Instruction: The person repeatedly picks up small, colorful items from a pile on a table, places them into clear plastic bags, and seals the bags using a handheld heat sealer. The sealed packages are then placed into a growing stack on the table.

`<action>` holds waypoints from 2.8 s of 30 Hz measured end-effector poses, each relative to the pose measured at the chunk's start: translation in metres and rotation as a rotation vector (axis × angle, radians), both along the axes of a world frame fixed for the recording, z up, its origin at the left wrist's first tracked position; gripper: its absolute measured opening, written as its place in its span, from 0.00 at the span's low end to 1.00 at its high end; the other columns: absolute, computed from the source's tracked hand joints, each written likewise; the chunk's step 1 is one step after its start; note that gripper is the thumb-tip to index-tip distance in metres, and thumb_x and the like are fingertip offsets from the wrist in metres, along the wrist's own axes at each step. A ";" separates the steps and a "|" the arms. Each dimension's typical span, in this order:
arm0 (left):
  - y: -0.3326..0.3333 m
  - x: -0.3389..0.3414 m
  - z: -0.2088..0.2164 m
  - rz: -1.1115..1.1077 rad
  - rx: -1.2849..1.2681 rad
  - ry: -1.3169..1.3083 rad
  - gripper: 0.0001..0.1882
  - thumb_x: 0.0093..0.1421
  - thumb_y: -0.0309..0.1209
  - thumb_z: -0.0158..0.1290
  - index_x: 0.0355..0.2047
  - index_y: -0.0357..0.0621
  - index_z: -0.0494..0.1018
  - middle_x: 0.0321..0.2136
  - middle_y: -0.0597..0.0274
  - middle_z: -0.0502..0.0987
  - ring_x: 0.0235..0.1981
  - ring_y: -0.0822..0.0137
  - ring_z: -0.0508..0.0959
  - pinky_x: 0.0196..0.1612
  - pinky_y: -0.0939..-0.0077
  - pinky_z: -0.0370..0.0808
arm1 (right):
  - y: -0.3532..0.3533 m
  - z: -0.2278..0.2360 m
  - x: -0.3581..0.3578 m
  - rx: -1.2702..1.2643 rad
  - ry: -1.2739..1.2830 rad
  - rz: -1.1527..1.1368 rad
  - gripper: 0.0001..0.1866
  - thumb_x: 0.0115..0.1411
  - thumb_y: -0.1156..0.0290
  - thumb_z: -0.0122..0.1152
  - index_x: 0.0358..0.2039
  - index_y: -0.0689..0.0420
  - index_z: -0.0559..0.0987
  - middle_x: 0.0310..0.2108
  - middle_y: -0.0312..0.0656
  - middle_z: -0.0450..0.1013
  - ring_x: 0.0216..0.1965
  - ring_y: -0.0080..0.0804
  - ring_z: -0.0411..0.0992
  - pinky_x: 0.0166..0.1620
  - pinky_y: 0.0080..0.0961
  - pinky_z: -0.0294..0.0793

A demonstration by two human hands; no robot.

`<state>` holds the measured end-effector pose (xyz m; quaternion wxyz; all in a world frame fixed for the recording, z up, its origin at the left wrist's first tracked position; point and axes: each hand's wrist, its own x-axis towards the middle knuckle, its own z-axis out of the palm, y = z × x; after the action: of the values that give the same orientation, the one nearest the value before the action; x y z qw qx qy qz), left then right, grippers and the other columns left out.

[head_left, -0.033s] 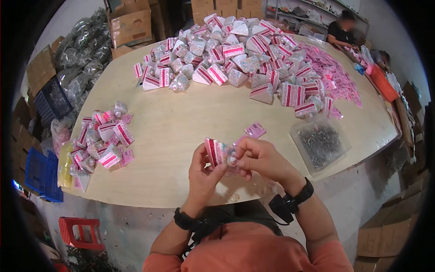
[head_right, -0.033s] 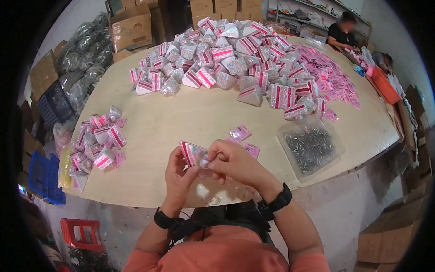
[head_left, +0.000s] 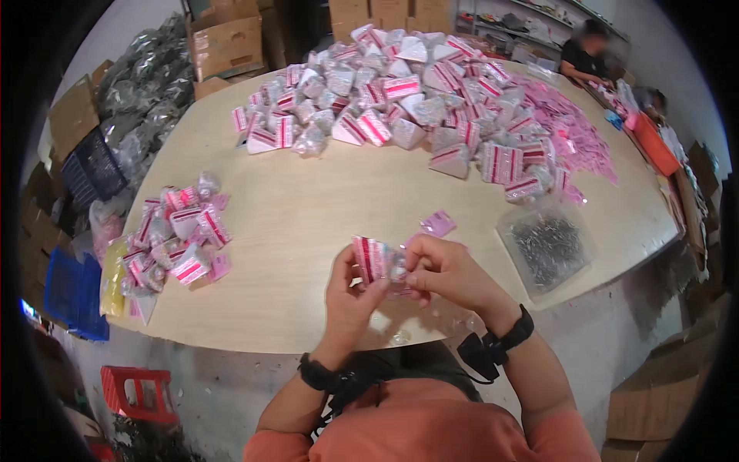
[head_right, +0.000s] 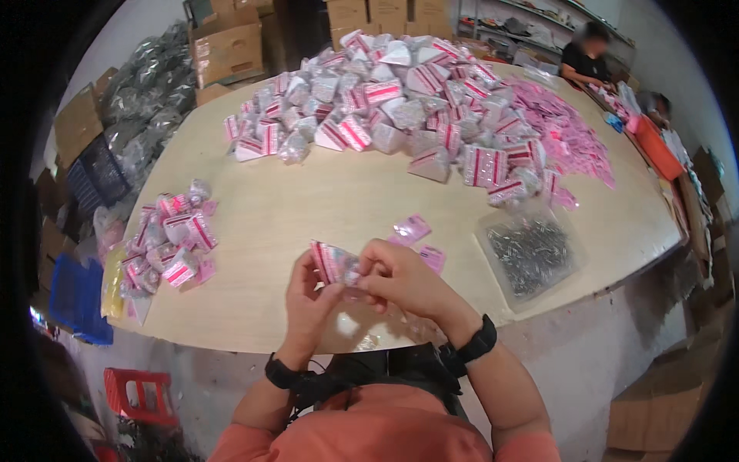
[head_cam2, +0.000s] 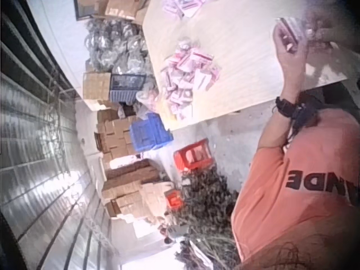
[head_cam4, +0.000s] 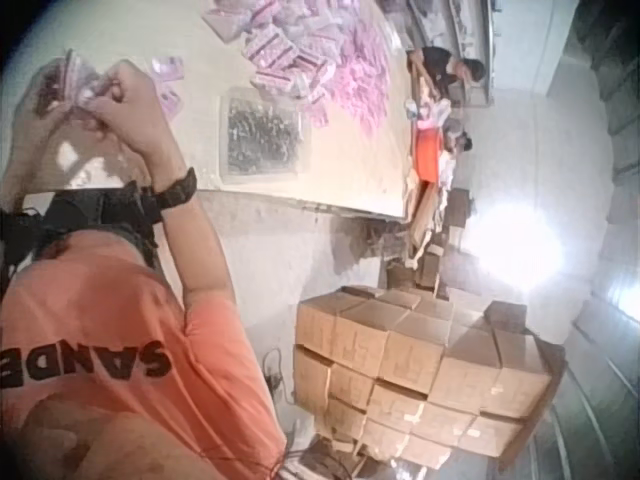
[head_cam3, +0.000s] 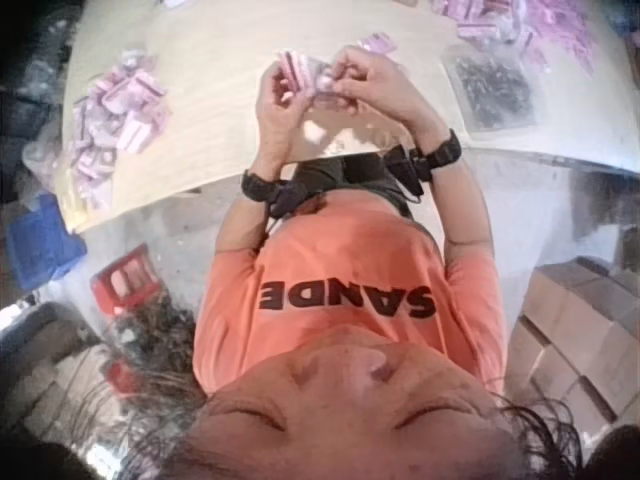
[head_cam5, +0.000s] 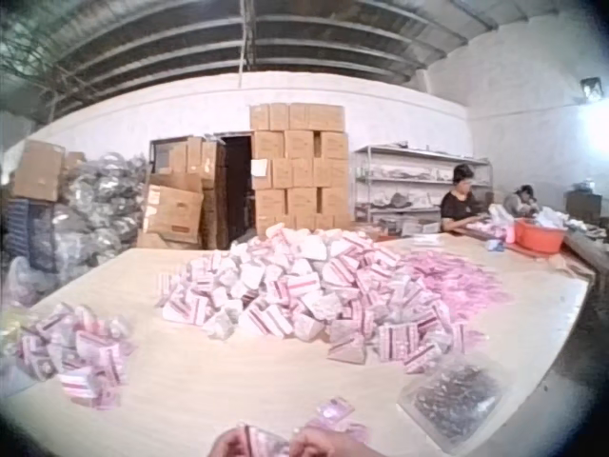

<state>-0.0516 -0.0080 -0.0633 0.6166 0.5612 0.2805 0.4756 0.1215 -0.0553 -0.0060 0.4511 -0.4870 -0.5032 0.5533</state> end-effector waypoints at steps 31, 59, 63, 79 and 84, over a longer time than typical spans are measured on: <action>0.049 -0.016 -0.001 -0.287 0.058 0.674 0.19 0.50 0.27 0.56 0.44 0.36 0.67 0.40 0.59 0.72 0.42 0.68 0.71 0.45 0.74 0.69 | -0.084 -0.035 0.178 -0.128 -1.413 -0.447 0.09 0.43 0.74 0.59 0.26 0.63 0.72 0.30 0.52 0.70 0.36 0.52 0.69 0.39 0.41 0.67; 0.018 0.022 0.025 -0.358 0.316 0.865 0.23 0.45 0.36 0.61 0.39 0.36 0.69 0.32 0.56 0.73 0.28 0.67 0.73 0.34 0.75 0.71 | -0.083 -0.017 0.198 0.132 -1.171 -0.597 0.07 0.44 0.79 0.50 0.26 0.62 0.72 0.23 0.51 0.69 0.28 0.48 0.68 0.33 0.37 0.67; 0.016 0.021 0.019 -0.367 0.283 0.847 0.22 0.46 0.35 0.61 0.39 0.36 0.70 0.31 0.57 0.74 0.27 0.69 0.72 0.33 0.76 0.71 | -0.083 -0.020 0.196 0.115 -1.200 -0.572 0.06 0.45 0.79 0.49 0.24 0.62 0.74 0.26 0.53 0.71 0.32 0.52 0.70 0.36 0.40 0.68; 0.015 0.019 0.017 -0.426 0.180 0.740 0.19 0.48 0.33 0.59 0.39 0.36 0.71 0.30 0.61 0.74 0.25 0.74 0.72 0.30 0.78 0.71 | -0.088 -0.024 0.194 0.084 -1.094 -0.670 0.06 0.45 0.75 0.53 0.24 0.62 0.75 0.24 0.54 0.71 0.30 0.51 0.71 0.35 0.38 0.69; 0.013 0.019 0.025 -0.433 0.156 0.722 0.18 0.49 0.32 0.58 0.39 0.37 0.70 0.31 0.63 0.74 0.25 0.76 0.71 0.30 0.80 0.71 | -0.088 -0.032 0.195 0.163 -1.015 -0.745 0.05 0.46 0.77 0.51 0.24 0.63 0.74 0.22 0.51 0.71 0.27 0.45 0.71 0.33 0.35 0.69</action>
<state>-0.0322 0.0046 -0.0381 0.5200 0.7826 0.3173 0.1281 0.3164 -0.1434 -0.0376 0.3544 -0.7952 -0.4916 0.0193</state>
